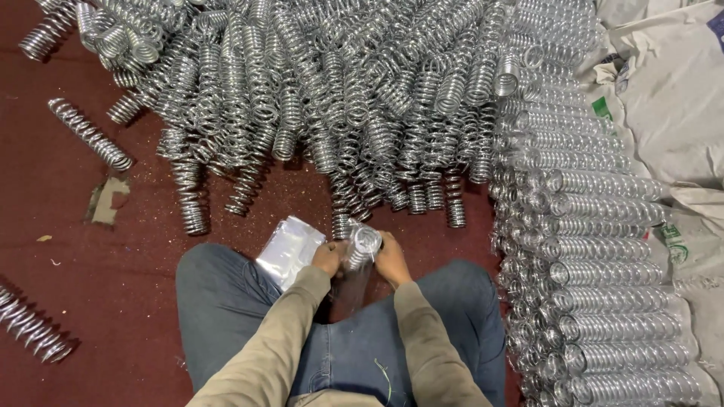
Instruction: The person puts metal springs into clear plastic bags one at a time while sitting on the floor.
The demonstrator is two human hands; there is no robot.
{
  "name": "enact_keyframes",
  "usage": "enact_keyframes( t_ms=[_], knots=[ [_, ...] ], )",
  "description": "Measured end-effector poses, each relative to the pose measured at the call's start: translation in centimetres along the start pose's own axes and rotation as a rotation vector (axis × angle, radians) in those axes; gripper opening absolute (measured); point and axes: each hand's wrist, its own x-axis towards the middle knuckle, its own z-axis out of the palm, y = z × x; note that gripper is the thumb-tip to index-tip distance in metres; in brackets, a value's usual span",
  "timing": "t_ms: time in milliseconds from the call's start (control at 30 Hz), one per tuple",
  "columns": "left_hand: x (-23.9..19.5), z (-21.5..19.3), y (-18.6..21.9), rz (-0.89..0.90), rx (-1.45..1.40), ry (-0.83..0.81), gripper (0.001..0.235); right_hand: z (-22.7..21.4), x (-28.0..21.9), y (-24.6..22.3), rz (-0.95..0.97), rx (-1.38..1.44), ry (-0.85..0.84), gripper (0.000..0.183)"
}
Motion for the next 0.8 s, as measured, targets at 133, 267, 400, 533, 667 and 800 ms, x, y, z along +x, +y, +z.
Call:
enact_keyframes(
  t_ms=[133,267,400,533,667,800],
  knots=[
    [8.4,1.9,-6.6,0.029,0.035,0.071,0.044,0.1,0.8,0.1,0.103,-0.014,-0.007,0.040],
    [12.1,2.7,-10.1,-0.016,0.006,0.127,0.038,1.5,1.5,2.5,0.146,0.029,-0.005,0.045],
    [11.2,3.5,-8.0,0.105,0.132,0.133,0.041,2.6,1.9,4.5,0.099,-0.046,-0.021,0.041],
    [14.4,3.6,-14.8,-0.059,0.224,0.254,0.039,3.5,0.3,3.6,0.123,-0.042,-0.004,0.054],
    [9.7,3.3,-11.7,0.055,0.216,0.321,0.022,4.8,1.4,7.0,0.022,-0.064,0.113,0.041],
    [1.9,1.8,-6.8,0.596,0.193,0.319,0.046,2.8,-3.2,-1.0,-0.022,0.007,0.205,0.042]
  ],
)
